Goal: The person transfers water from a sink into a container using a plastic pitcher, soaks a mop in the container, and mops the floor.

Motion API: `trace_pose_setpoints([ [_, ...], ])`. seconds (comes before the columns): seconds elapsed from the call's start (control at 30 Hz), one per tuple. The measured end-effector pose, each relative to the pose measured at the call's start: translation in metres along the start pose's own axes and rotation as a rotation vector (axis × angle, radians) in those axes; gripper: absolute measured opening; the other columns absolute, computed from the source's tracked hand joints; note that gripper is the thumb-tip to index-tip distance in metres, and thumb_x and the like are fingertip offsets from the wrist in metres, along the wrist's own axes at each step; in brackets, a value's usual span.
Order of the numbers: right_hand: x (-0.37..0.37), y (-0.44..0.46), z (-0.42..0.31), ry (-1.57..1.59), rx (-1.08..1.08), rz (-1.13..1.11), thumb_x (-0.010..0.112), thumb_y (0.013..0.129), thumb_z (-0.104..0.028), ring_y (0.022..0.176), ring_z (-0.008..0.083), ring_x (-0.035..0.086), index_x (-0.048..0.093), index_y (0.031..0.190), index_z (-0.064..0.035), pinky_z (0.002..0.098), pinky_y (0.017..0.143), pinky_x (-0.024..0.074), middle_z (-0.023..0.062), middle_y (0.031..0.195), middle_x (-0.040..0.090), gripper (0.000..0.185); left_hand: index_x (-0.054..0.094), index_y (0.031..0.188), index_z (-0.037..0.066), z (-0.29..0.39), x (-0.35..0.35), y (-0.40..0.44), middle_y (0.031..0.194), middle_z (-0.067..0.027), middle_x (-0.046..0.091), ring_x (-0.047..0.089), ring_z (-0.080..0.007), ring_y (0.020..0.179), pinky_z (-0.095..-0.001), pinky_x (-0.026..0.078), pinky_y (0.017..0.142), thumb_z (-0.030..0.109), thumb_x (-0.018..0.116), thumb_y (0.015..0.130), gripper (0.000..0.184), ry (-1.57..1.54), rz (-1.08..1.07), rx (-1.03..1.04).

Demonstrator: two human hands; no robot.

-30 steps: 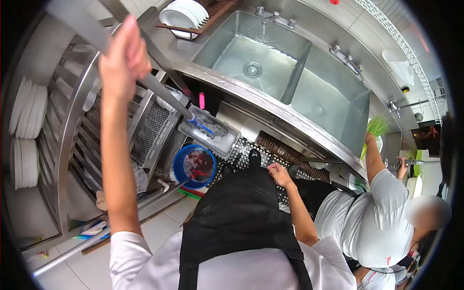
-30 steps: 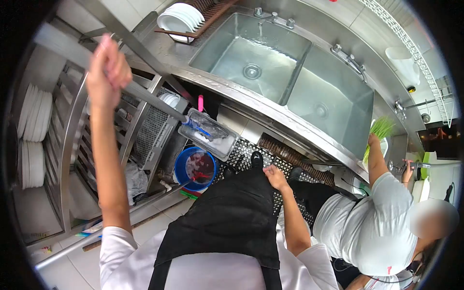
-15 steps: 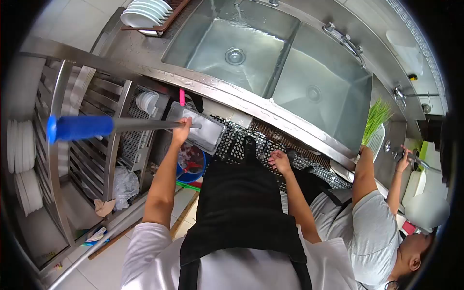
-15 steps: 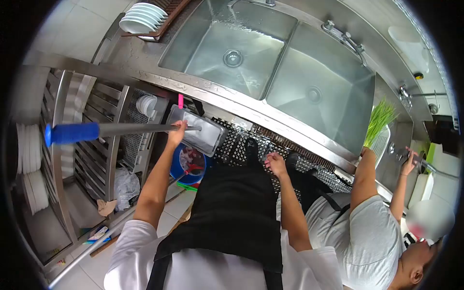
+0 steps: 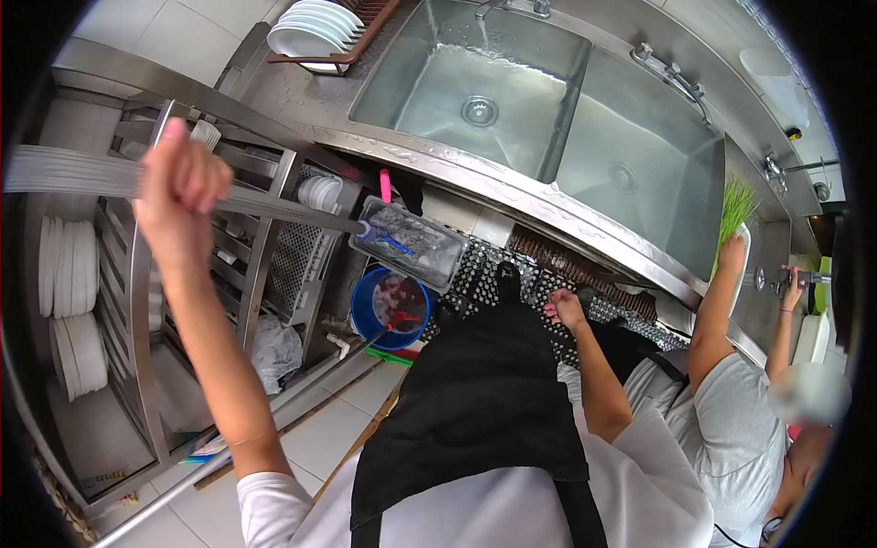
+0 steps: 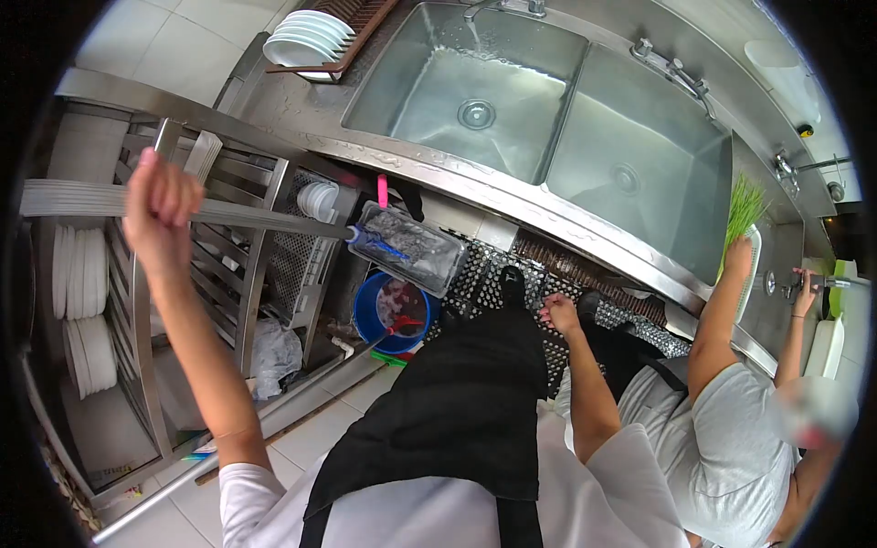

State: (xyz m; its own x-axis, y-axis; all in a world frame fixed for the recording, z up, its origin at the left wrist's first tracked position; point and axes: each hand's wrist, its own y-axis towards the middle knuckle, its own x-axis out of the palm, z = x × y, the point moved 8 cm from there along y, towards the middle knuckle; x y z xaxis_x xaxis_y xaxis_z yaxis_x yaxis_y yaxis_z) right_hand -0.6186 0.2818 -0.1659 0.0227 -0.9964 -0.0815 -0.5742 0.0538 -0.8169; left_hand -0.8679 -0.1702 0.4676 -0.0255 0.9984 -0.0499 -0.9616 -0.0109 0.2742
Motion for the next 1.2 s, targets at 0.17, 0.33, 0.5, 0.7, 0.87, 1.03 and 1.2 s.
trace_pose_setpoints([
  [0.17,0.012,-0.014,-0.002,0.096,-0.057,0.026,0.054,0.101,-0.021,0.066,0.0125,0.064,0.061,0.109,-0.0087,0.0278,0.055,0.0509,0.0051,0.086,0.070,0.017,0.050,0.063,0.009,-0.157,-0.013,-0.041,0.055,0.0015,0.047,0.041,-0.0089,0.051,-0.0290,0.033,0.051,0.033,0.058,0.100,0.045,0.308,0.094,-0.230],
  [0.33,0.002,-0.057,0.011,0.106,-0.026,0.088,0.054,0.101,-0.020,0.065,0.0110,0.063,0.062,0.106,-0.0069,0.0262,0.054,0.0505,0.0046,0.084,0.069,0.016,0.050,0.064,0.008,-0.364,-0.026,-0.109,0.058,0.0009,0.051,0.043,-0.0076,0.056,-0.0286,0.033,0.055,0.034,0.057,0.102,0.046,0.390,0.009,-0.336],
  [0.5,-0.020,-0.068,0.045,0.084,-0.032,0.114,0.052,0.101,-0.019,0.067,0.0129,0.065,0.062,0.104,-0.0065,0.0285,0.055,0.0529,0.0068,0.085,0.070,0.016,0.046,0.066,0.011,-0.511,-0.029,-0.152,0.063,0.0015,0.049,0.048,-0.0097,0.062,-0.0288,0.041,0.062,0.033,0.061,0.100,0.044,0.277,0.083,-0.458],
  [0.7,-0.020,-0.045,0.058,0.114,0.024,0.069,0.049,0.102,-0.019,0.065,0.0134,0.065,0.060,0.110,-0.0080,0.0278,0.054,0.0520,0.0063,0.085,0.070,0.017,0.053,0.061,0.009,-0.302,-0.029,-0.074,0.058,0.0010,0.054,0.048,-0.0095,0.056,-0.0287,0.039,0.056,0.035,0.066,0.097,0.047,0.367,0.066,-0.327],
  [0.87,-0.007,-0.017,0.059,0.000,0.103,0.025,0.054,0.100,-0.024,0.064,0.0129,0.065,0.061,0.107,-0.0099,0.0298,0.054,0.0518,0.0053,0.085,0.071,0.017,0.051,0.069,0.010,-0.033,-0.028,-0.043,0.055,0.0020,0.041,0.041,-0.0098,0.046,-0.0271,0.035,0.048,0.021,0.063,0.098,0.033,0.094,0.044,-0.047],
  [1.03,0.022,-0.011,0.005,0.031,0.043,-0.032,0.059,0.098,-0.024,0.065,0.0119,0.064,0.062,0.107,-0.0094,0.0297,0.054,0.0510,0.0036,0.083,0.070,0.018,0.037,0.072,0.016,0.045,-0.034,-0.052,0.055,0.0060,0.029,0.025,-0.0044,0.044,-0.0228,0.025,0.041,0.035,0.050,0.105,0.040,-0.106,0.076,0.150],
  [1.2,0.022,-0.029,-0.021,0.136,-0.092,-0.010,0.056,0.099,-0.017,0.066,0.0109,0.063,0.061,0.107,-0.0080,0.0271,0.054,0.0491,0.0042,0.083,0.069,0.013,0.046,0.067,0.011,-0.138,-0.027,-0.075,0.056,0.0018,0.042,0.041,-0.0100,0.050,-0.0272,0.034,0.049,0.031,0.056,0.102,0.042,0.145,0.272,-0.166],
])
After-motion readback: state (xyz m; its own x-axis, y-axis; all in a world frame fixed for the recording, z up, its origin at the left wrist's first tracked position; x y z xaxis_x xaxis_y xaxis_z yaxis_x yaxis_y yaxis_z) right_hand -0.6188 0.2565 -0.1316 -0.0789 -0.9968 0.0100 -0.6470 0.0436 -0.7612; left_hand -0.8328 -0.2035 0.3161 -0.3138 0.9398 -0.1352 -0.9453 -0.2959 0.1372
